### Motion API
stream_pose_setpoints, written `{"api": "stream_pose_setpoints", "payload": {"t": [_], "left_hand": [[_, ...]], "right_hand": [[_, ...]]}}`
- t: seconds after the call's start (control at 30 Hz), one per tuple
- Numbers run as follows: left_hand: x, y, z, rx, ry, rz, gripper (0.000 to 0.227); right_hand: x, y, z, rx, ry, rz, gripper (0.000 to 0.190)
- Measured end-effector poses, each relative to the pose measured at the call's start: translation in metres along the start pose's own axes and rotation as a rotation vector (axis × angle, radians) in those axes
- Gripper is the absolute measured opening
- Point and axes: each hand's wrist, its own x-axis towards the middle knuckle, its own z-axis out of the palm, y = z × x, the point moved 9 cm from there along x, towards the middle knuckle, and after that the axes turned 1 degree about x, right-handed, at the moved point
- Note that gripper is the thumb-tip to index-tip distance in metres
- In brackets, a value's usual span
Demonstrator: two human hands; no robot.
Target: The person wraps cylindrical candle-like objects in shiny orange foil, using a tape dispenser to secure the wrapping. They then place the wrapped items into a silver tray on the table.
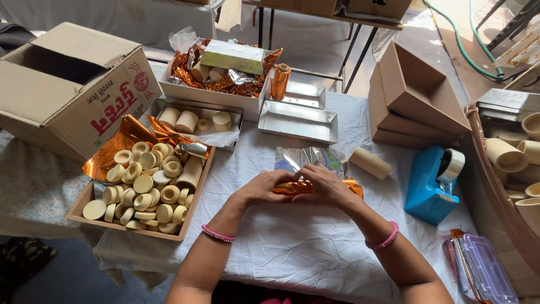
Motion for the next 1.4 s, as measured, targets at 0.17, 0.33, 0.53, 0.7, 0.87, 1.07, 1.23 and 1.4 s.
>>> {"api": "stream_pose_setpoints", "payload": {"t": [0.17,0.33,0.53,0.7,0.87,1.07,1.23,1.4], "left_hand": [[-0.003,0.007,-0.015,0.011,-0.022,-0.068,0.090],[-0.009,0.017,-0.019,0.062,-0.101,-0.082,0.097],[-0.009,0.023,-0.022,0.072,-0.152,-0.103,0.098],[-0.009,0.025,-0.020,0.089,-0.155,-0.095,0.101],[-0.006,0.018,-0.022,0.009,-0.107,-0.107,0.107],[-0.005,0.007,-0.024,-0.141,-0.061,-0.092,0.105],[-0.003,-0.002,-0.016,-0.108,-0.110,-0.117,0.098],[-0.001,-0.022,-0.005,-0.013,-0.099,-0.094,0.093]], "right_hand": [[-0.004,0.004,0.008,-0.107,-0.064,0.032,0.051],[-0.004,0.005,0.010,-0.159,-0.108,0.093,0.056],[-0.006,0.008,0.013,-0.101,-0.058,0.058,0.062],[-0.008,0.011,0.019,-0.141,-0.115,0.171,0.067],[-0.009,0.008,0.016,-0.193,-0.102,0.145,0.063],[-0.009,0.011,0.016,-0.218,-0.107,0.167,0.063],[-0.010,0.016,0.019,-0.221,-0.093,0.152,0.063],[-0.009,0.012,0.015,-0.168,-0.114,0.166,0.059]]}}
